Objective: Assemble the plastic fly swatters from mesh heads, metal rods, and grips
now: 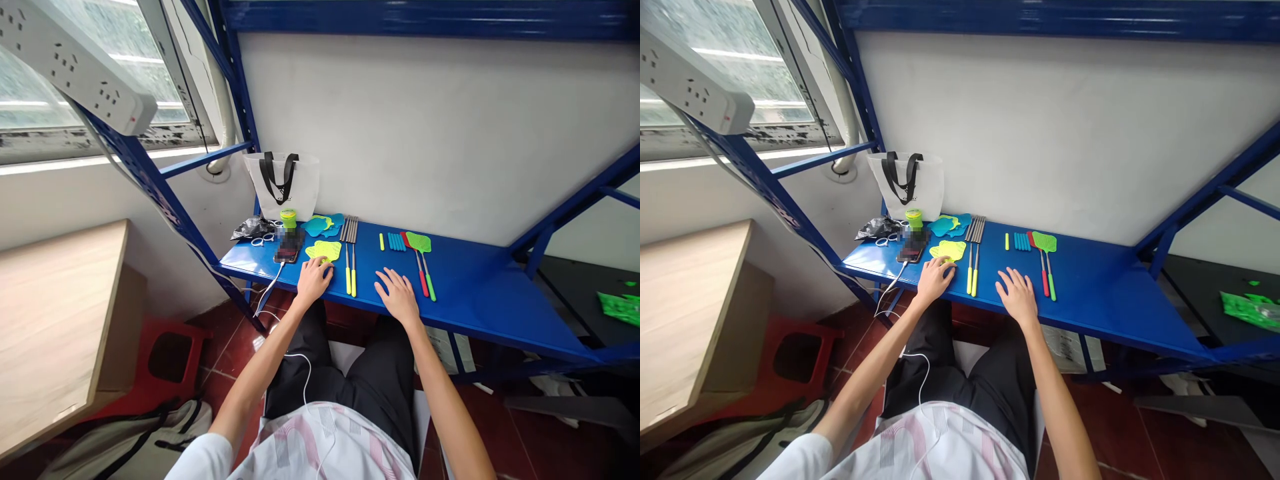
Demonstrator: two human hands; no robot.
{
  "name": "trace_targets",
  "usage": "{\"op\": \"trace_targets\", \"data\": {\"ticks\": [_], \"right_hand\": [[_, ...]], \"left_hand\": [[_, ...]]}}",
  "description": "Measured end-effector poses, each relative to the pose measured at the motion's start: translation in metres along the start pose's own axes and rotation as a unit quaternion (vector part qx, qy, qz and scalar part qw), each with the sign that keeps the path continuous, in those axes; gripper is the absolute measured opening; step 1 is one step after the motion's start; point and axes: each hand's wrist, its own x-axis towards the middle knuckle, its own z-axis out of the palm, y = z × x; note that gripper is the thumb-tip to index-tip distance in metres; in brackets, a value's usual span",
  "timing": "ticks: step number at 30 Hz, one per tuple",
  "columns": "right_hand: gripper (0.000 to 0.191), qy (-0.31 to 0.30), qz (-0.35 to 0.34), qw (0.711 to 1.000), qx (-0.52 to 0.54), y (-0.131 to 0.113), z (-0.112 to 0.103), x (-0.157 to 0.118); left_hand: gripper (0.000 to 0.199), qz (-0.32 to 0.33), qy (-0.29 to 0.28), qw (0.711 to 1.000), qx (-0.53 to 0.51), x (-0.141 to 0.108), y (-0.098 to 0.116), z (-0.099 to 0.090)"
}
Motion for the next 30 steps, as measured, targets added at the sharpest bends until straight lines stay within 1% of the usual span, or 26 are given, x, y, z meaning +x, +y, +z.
{"op": "trace_targets", "data": {"ticks": [8,18,24,28,30], "right_hand": [[0.059,0.005,0.002,1.0,0.01,0.0,0.0,0.0],[0.058,0.005,0.0,1.0,0.01,-0.001,0.0,0.0],[0.058,-0.012,0.005,1.0,0.014,0.0,-0.004,0.0],[0.053,-0.014,0.008,1.0,0.012,0.002,-0.011,0.01],[0.051,-0.015,0.008,1.0,0.004,0.001,-0.015,0.02]], "left_hand": [[0.028,0.011,0.011,1.0,-0.003,-0.001,0.002,-0.002],[0.029,0.007,0.002,1.0,-0.005,-0.002,0.005,-0.005],[0.027,0.009,0.004,1.0,-0.016,0.0,0.001,-0.003],[0.026,-0.007,0.013,0.999,-0.045,0.004,0.002,-0.004],[0.03,0.002,-0.001,0.998,-0.068,0.004,0.008,-0.007]]}}
